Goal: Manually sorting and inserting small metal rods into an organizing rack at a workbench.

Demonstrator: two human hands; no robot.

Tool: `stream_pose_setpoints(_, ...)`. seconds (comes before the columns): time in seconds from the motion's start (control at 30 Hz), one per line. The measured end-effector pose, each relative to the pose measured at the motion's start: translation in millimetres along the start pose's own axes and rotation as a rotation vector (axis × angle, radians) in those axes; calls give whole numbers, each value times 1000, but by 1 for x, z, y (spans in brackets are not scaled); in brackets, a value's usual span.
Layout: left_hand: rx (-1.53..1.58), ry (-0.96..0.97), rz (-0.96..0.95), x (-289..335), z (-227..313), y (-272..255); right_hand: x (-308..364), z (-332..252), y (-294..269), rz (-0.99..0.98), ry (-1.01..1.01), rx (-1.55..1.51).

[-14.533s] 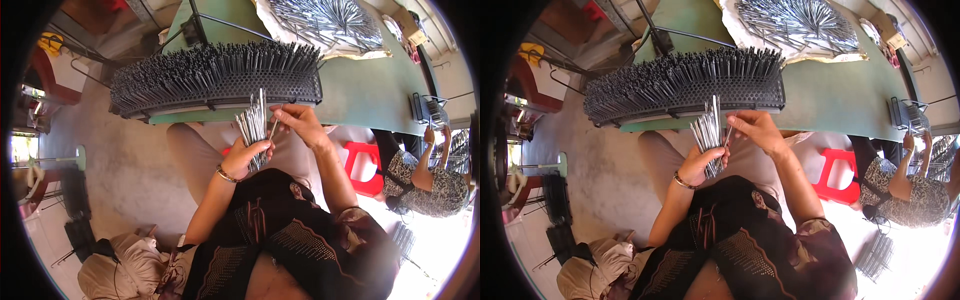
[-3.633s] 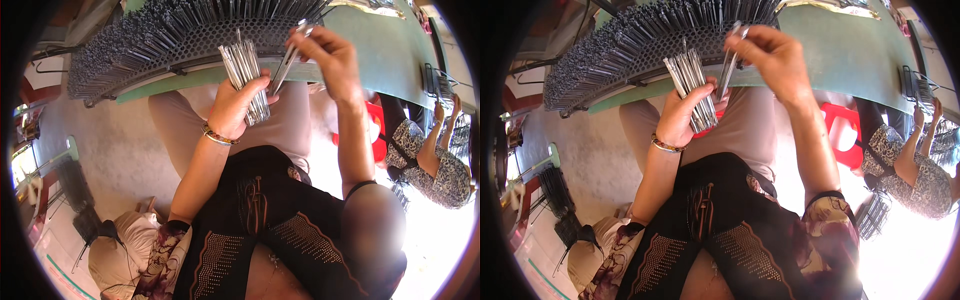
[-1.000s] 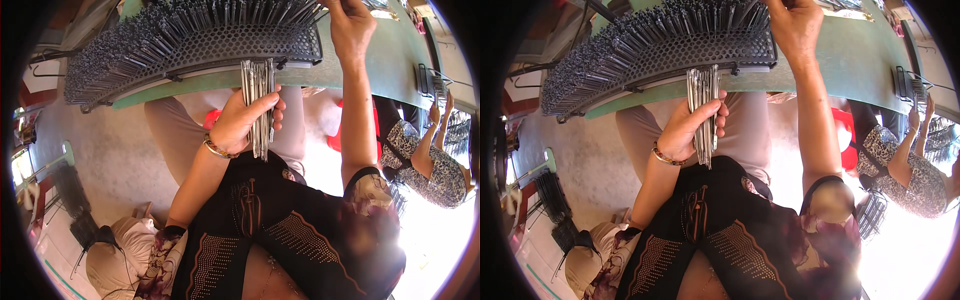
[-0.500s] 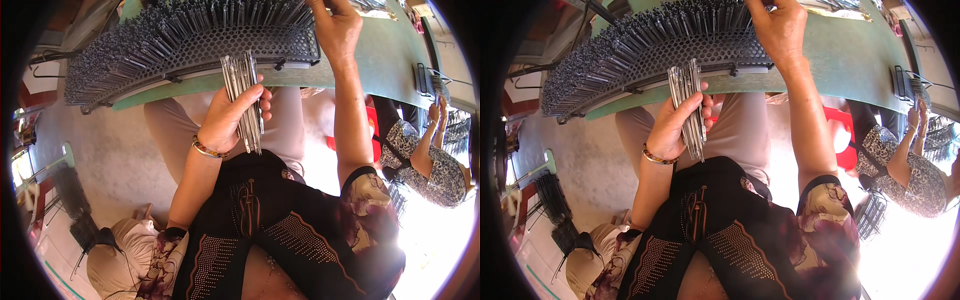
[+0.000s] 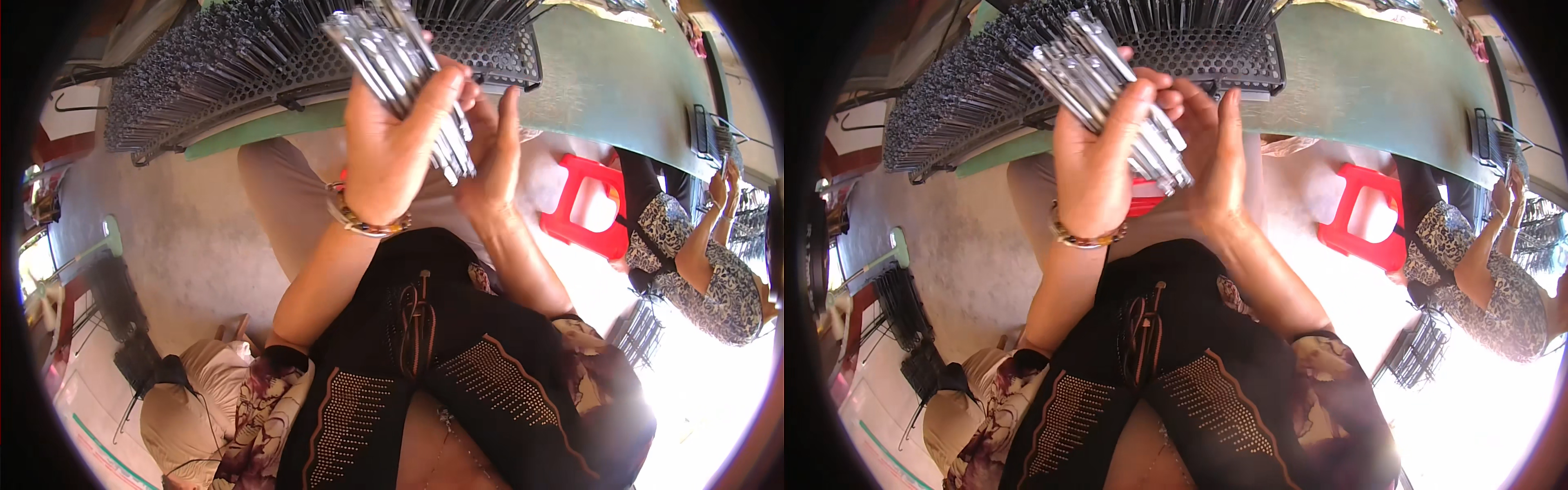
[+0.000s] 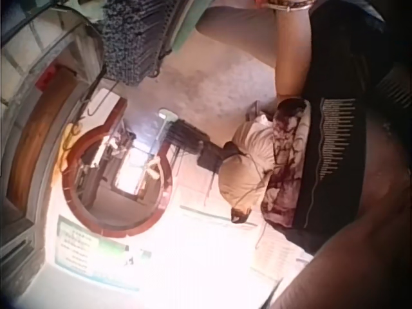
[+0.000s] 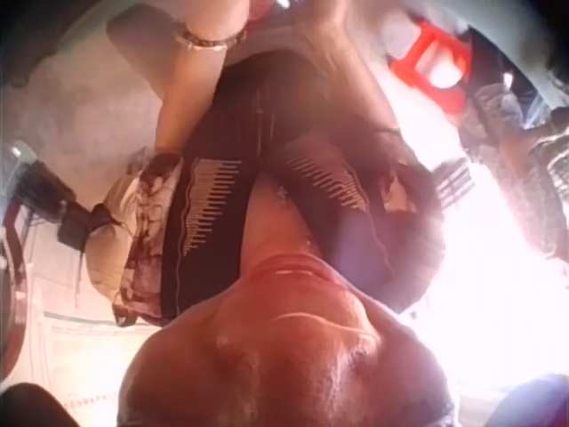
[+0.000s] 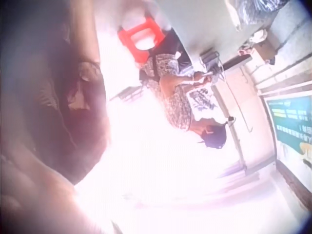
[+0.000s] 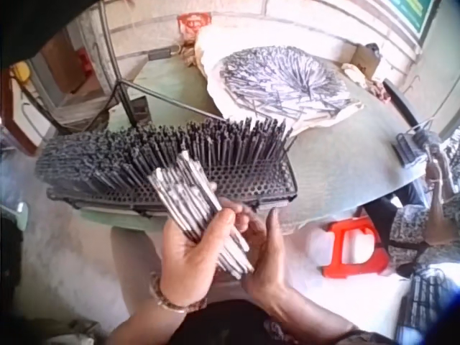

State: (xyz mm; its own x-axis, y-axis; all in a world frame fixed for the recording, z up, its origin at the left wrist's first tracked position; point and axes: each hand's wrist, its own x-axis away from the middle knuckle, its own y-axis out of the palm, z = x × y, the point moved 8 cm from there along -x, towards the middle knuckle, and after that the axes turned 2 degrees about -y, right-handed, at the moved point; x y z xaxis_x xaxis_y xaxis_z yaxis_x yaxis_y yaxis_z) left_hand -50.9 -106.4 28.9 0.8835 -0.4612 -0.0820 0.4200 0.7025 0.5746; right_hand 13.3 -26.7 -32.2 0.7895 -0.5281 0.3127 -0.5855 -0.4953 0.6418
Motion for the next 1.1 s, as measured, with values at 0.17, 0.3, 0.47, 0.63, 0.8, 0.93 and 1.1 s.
stream_pose_setpoints(0.17, -180, -72, 49, 26, -42, -7, 0, 26, 2, -3, 149, -322)
stream_pose_setpoints(0.3, -102, -252, 126, 37, -60, -26, 14, 33, -22, 208, 97, -38)
stream_pose_setpoints(0.47, 104, -541, 42, 47, -63, -29, -4, 4, -26, -107, 231, 307)
stream_pose_setpoints(0.63, 34, -641, -24, 53, -65, -33, -27, -30, -11, -189, 28, 544)
stream_pose_setpoints(0.8, -44, -645, -10, 55, -66, -32, -29, -27, -28, -168, 88, 419)
stream_pose_setpoints(0.93, -14, -648, -25, 57, -69, -33, -24, -29, -30, -162, 88, 348)
stream_pose_setpoints(1.1, -11, -663, -30, 57, -69, -28, -22, -33, -34, -173, 74, 341)
